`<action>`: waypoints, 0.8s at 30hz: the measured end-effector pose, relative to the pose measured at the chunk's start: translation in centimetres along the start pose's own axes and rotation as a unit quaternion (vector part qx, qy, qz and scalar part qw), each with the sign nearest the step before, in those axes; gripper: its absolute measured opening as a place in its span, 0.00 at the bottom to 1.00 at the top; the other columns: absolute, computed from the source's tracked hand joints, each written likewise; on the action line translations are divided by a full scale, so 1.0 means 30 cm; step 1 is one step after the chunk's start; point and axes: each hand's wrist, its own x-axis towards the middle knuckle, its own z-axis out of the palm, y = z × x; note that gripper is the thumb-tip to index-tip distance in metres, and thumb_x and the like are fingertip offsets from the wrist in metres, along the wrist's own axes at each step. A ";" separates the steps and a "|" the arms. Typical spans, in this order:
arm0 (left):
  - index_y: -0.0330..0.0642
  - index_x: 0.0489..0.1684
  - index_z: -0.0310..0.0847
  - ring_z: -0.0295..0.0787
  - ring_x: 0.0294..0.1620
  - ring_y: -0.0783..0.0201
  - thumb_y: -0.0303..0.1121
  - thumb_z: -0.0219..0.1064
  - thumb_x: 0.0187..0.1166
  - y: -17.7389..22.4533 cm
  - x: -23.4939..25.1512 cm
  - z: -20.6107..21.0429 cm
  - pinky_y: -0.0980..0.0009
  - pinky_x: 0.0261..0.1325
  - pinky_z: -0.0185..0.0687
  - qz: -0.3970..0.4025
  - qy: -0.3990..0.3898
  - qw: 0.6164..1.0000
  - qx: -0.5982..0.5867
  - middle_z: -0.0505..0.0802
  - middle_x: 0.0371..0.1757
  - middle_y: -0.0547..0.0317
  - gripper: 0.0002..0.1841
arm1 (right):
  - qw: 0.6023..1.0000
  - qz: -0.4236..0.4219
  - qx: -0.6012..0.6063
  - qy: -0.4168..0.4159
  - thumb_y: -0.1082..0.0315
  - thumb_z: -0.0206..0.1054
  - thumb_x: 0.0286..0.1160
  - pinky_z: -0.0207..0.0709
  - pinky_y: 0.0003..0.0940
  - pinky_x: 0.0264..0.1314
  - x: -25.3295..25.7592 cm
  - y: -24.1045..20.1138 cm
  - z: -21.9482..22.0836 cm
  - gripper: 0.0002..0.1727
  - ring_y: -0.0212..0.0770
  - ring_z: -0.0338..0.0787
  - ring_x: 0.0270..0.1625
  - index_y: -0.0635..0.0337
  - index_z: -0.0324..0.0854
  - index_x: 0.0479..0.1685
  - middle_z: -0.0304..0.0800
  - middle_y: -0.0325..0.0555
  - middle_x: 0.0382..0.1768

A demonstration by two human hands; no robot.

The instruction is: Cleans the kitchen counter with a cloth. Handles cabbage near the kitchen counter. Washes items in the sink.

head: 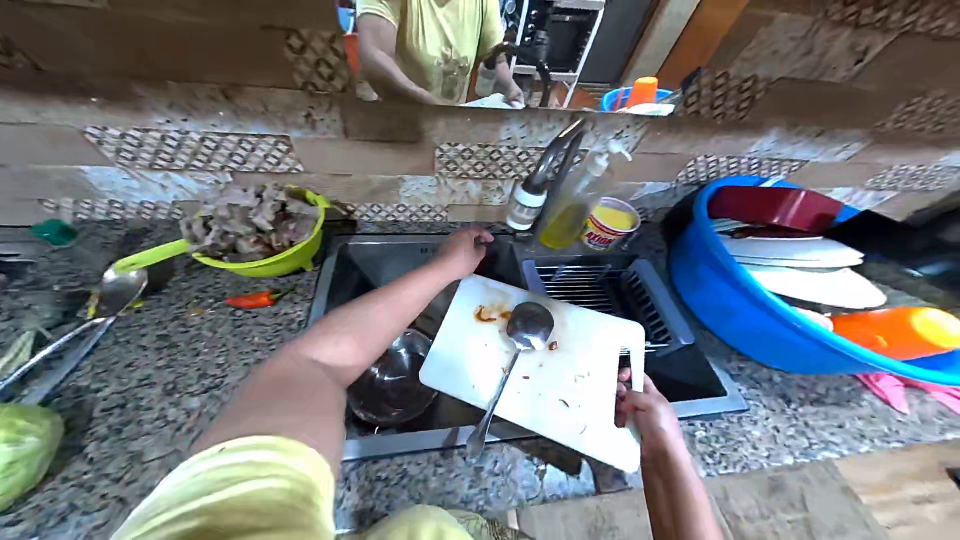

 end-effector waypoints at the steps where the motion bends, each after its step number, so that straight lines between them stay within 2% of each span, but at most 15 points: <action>1: 0.33 0.70 0.80 0.88 0.67 0.43 0.27 0.62 0.86 -0.005 0.082 0.040 0.46 0.74 0.79 0.001 0.005 1.000 -0.007 0.87 0.70 0.37 0.17 | 1.000 0.004 0.007 0.010 0.86 0.47 0.59 0.72 0.19 0.16 0.002 0.001 -0.027 0.17 0.22 0.76 0.16 0.59 0.69 0.45 0.78 0.31 0.20; 3: 0.31 0.71 0.79 0.85 0.72 0.42 0.31 0.68 0.84 -0.038 0.241 0.126 0.45 0.79 0.75 0.012 0.011 1.000 -0.024 0.87 0.69 0.34 0.20 | 0.999 0.011 0.028 0.025 0.86 0.46 0.60 0.73 0.18 0.15 0.011 0.008 -0.074 0.17 0.22 0.76 0.14 0.58 0.69 0.45 0.79 0.30 0.19; 6: 0.34 0.81 0.73 0.76 0.82 0.44 0.36 0.70 0.83 -0.118 0.419 0.253 0.48 0.88 0.65 0.025 -0.022 0.999 -0.038 0.82 0.78 0.37 0.28 | 0.998 0.014 0.054 0.039 0.85 0.46 0.60 0.73 0.18 0.14 0.033 0.021 -0.129 0.17 0.22 0.76 0.13 0.58 0.69 0.44 0.80 0.30 0.18; 8: 0.35 0.82 0.72 0.77 0.81 0.44 0.38 0.69 0.85 -0.145 0.483 0.305 0.49 0.87 0.66 0.014 -0.035 0.998 -0.042 0.82 0.79 0.37 0.28 | 0.997 0.014 0.062 0.049 0.85 0.47 0.56 0.73 0.18 0.14 0.057 0.022 -0.147 0.18 0.22 0.76 0.13 0.57 0.69 0.43 0.79 0.30 0.18; 9: 0.34 0.79 0.74 0.84 0.74 0.46 0.37 0.69 0.84 -0.155 0.504 0.322 0.51 0.81 0.73 0.005 -0.030 0.997 -0.071 0.86 0.73 0.36 0.26 | 0.996 0.013 0.066 0.053 0.85 0.47 0.55 0.74 0.18 0.15 0.070 0.024 -0.152 0.19 0.22 0.77 0.14 0.57 0.69 0.44 0.80 0.30 0.18; 10: 0.32 0.76 0.75 0.90 0.61 0.50 0.35 0.68 0.85 -0.157 0.517 0.329 0.54 0.72 0.81 -0.005 -0.033 0.994 -0.107 0.88 0.66 0.37 0.24 | 0.996 0.012 0.067 0.056 0.85 0.47 0.55 0.75 0.18 0.16 0.082 0.024 -0.154 0.19 0.22 0.77 0.15 0.57 0.69 0.44 0.80 0.30 0.19; 12: 0.29 0.72 0.73 0.85 0.40 0.65 0.33 0.63 0.88 -0.173 0.535 0.342 0.67 0.51 0.84 -0.039 -0.061 0.977 -0.200 0.87 0.51 0.46 0.20 | 0.996 0.012 0.061 0.061 0.86 0.46 0.56 0.74 0.18 0.16 0.103 0.028 -0.150 0.19 0.21 0.78 0.15 0.56 0.69 0.44 0.80 0.29 0.19; 14: 0.33 0.74 0.70 0.80 0.32 0.70 0.40 0.57 0.93 -0.193 0.556 0.360 0.72 0.42 0.83 -0.124 -0.071 0.945 -0.293 0.84 0.45 0.54 0.21 | 0.996 0.015 0.061 0.063 0.86 0.46 0.52 0.74 0.18 0.16 0.123 0.032 -0.132 0.20 0.21 0.78 0.16 0.57 0.69 0.44 0.80 0.30 0.20; 16: 0.44 0.75 0.69 0.77 0.28 0.66 0.49 0.50 0.95 -0.193 0.570 0.368 0.68 0.38 0.83 -0.221 -0.055 0.908 -0.353 0.80 0.38 0.58 0.22 | 0.996 0.018 0.060 0.063 0.86 0.47 0.50 0.74 0.17 0.15 0.140 0.038 -0.105 0.21 0.21 0.77 0.15 0.57 0.69 0.43 0.79 0.30 0.19; 17: 0.47 0.72 0.70 0.75 0.26 0.65 0.52 0.49 0.94 -0.186 0.573 0.357 0.66 0.37 0.81 -0.253 -0.054 0.899 -0.354 0.77 0.34 0.60 0.22 | 0.996 0.018 0.064 0.059 0.86 0.47 0.50 0.74 0.17 0.15 0.148 0.042 -0.090 0.21 0.21 0.77 0.15 0.57 0.69 0.43 0.79 0.30 0.19; 19: 0.47 0.62 0.73 0.71 0.19 0.67 0.55 0.49 0.93 -0.177 0.565 0.319 0.69 0.30 0.79 -0.265 -0.073 0.911 -0.308 0.74 0.25 0.64 0.22 | 0.996 0.018 0.069 0.050 0.87 0.46 0.52 0.74 0.18 0.15 0.160 0.044 -0.058 0.20 0.22 0.77 0.15 0.57 0.68 0.43 0.79 0.31 0.20; 21: 0.41 0.65 0.75 0.72 0.20 0.68 0.51 0.46 0.96 -0.112 0.476 0.234 0.72 0.29 0.75 -0.214 -0.104 0.940 -0.243 0.79 0.28 0.60 0.23 | 0.997 0.020 0.056 0.042 0.87 0.46 0.53 0.73 0.17 0.15 0.171 0.041 -0.027 0.20 0.21 0.77 0.15 0.56 0.68 0.43 0.80 0.30 0.20; 22: 0.39 0.71 0.75 0.73 0.22 0.69 0.46 0.46 0.96 -0.079 0.407 0.191 0.73 0.30 0.74 -0.175 -0.107 0.960 -0.189 0.83 0.32 0.57 0.22 | 0.998 0.020 0.046 0.038 0.86 0.45 0.55 0.73 0.17 0.16 0.176 0.039 -0.011 0.20 0.21 0.76 0.15 0.56 0.68 0.44 0.80 0.30 0.21; 23: 0.37 0.75 0.73 0.77 0.30 0.64 0.42 0.47 0.96 -0.049 0.328 0.145 0.67 0.38 0.76 -0.148 -0.112 0.974 -0.128 0.86 0.39 0.52 0.21 | 0.999 0.019 0.035 0.032 0.86 0.45 0.57 0.74 0.18 0.16 0.185 0.037 0.005 0.19 0.21 0.77 0.15 0.56 0.68 0.44 0.80 0.30 0.21; 24: 0.33 0.74 0.75 0.84 0.41 0.54 0.42 0.50 0.95 -0.045 0.243 0.106 0.55 0.49 0.81 -0.125 -0.110 0.983 -0.077 0.89 0.47 0.42 0.22 | 0.999 0.018 0.031 0.027 0.87 0.46 0.58 0.75 0.19 0.17 0.196 0.035 0.022 0.18 0.22 0.78 0.16 0.57 0.68 0.44 0.81 0.31 0.21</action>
